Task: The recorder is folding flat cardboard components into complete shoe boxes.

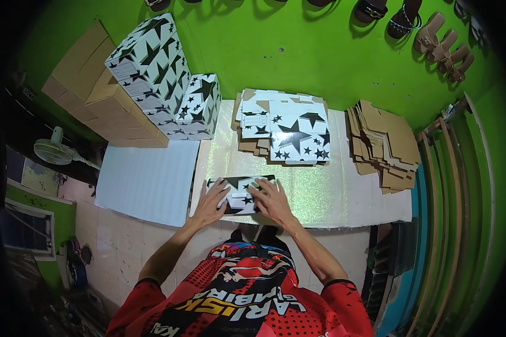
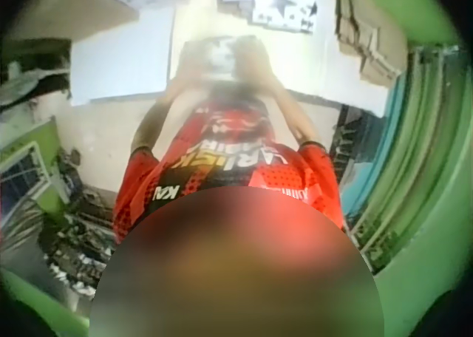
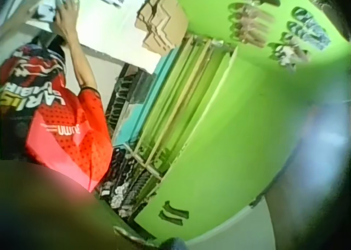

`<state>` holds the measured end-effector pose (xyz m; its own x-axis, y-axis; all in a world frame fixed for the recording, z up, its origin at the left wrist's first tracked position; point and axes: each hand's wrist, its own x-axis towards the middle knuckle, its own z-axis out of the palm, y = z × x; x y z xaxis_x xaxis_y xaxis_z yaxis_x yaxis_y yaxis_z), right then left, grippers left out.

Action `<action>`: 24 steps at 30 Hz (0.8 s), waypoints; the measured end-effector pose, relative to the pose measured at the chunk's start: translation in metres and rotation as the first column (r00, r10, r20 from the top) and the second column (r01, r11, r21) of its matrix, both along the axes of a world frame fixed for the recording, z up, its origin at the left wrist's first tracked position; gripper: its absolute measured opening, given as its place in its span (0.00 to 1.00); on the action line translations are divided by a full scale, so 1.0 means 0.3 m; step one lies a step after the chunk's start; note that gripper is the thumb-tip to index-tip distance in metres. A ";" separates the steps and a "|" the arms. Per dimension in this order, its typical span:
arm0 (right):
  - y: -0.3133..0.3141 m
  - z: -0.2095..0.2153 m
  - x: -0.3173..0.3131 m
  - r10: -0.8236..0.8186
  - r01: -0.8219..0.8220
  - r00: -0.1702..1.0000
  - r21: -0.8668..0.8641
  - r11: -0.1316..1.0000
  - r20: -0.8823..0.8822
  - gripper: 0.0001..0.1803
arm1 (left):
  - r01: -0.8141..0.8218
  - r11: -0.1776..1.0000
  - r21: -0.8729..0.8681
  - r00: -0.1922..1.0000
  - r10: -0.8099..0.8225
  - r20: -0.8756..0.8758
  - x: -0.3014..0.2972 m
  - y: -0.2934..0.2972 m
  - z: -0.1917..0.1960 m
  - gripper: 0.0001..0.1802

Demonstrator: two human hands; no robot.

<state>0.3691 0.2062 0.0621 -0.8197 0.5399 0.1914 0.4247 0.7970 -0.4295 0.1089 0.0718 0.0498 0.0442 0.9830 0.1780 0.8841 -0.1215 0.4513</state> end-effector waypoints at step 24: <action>-0.005 -0.032 -0.111 -0.103 0.079 0.962 -0.103 0.991 -0.253 0.13 | -0.170 0.979 0.108 0.899 0.109 0.424 0.026 0.068 -0.048 0.16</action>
